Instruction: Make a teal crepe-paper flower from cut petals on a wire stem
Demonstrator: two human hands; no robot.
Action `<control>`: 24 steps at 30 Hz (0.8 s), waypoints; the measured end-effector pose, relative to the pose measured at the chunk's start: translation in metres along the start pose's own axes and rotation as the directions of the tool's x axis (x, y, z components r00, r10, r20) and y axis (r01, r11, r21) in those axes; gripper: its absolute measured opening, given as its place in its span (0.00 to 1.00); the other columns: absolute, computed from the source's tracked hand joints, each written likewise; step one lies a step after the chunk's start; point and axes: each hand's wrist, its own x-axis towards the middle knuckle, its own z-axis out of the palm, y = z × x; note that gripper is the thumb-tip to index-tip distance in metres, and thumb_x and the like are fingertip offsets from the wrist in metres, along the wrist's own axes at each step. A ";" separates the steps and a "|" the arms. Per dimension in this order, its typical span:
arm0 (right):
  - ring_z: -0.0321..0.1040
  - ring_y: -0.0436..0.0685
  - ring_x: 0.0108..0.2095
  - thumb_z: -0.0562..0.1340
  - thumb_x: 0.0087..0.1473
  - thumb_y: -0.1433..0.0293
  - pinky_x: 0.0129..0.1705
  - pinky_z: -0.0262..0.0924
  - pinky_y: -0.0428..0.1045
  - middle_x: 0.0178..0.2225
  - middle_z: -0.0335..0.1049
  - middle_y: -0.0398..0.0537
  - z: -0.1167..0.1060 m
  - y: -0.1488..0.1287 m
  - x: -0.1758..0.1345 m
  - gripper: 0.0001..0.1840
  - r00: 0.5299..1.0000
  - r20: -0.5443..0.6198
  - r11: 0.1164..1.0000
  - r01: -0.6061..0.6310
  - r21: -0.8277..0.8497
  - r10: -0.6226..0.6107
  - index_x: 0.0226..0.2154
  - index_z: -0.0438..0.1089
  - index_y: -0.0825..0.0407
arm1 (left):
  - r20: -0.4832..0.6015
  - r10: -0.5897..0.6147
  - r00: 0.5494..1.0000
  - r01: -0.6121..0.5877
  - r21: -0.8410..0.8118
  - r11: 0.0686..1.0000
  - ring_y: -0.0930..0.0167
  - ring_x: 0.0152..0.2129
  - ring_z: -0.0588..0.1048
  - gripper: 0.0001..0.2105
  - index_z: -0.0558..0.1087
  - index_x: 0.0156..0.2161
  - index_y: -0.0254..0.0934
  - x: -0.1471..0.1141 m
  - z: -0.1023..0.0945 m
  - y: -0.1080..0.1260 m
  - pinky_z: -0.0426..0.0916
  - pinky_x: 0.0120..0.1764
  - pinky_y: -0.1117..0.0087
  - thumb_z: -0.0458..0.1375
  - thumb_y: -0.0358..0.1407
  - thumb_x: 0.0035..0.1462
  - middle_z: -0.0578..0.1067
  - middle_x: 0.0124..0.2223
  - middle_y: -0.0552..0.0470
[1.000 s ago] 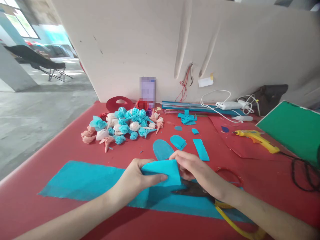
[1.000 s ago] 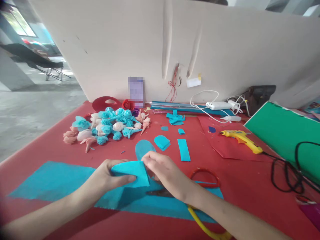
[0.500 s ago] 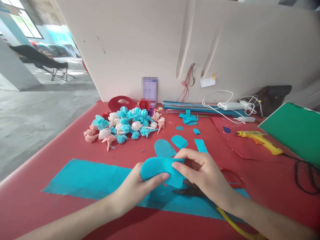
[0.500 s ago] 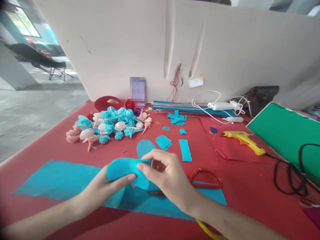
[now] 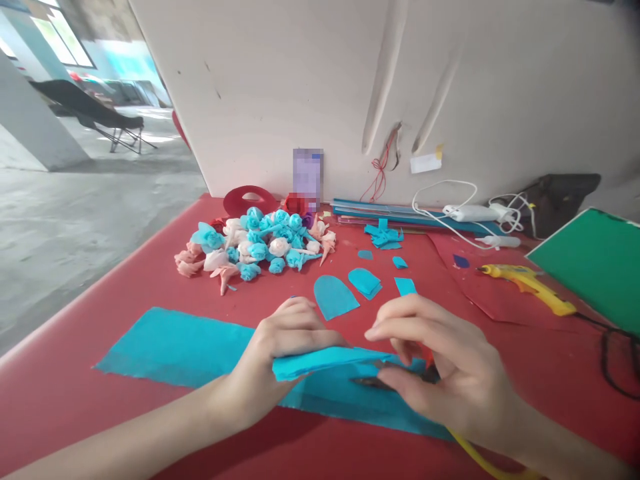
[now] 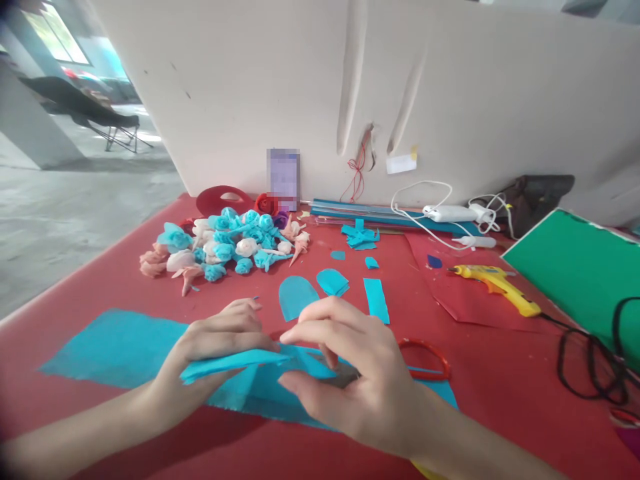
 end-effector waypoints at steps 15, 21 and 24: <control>0.50 0.45 0.20 0.54 0.51 0.73 0.20 0.47 0.40 0.19 0.50 0.37 0.004 0.003 -0.001 0.09 0.875 0.282 0.919 -0.377 -0.111 0.393 0.21 0.54 0.52 | 0.459 -0.528 0.715 0.678 -0.269 0.684 0.78 0.18 0.58 0.17 0.64 0.21 0.33 0.004 0.008 0.017 0.54 0.22 0.76 0.49 0.42 0.57 0.60 0.20 0.58; 0.56 0.45 0.23 0.53 0.56 0.67 0.23 0.52 0.40 0.22 0.61 0.38 -0.009 -0.001 0.010 0.09 0.857 0.238 0.887 -0.459 -0.049 0.456 0.28 0.64 0.51 | 0.457 -0.537 0.709 0.698 -0.351 0.624 0.79 0.16 0.56 0.18 0.65 0.20 0.32 0.002 0.006 0.011 0.52 0.20 0.77 0.52 0.42 0.55 0.60 0.18 0.58; 0.59 0.46 0.24 0.52 0.57 0.63 0.23 0.53 0.40 0.26 0.65 0.41 -0.027 0.008 0.007 0.10 0.840 0.192 0.854 -0.460 -0.244 0.507 0.32 0.65 0.50 | 0.484 -0.522 0.702 0.711 -0.515 0.478 0.77 0.16 0.64 0.20 0.69 0.18 0.31 0.000 0.006 0.007 0.59 0.23 0.76 0.53 0.44 0.54 0.66 0.17 0.54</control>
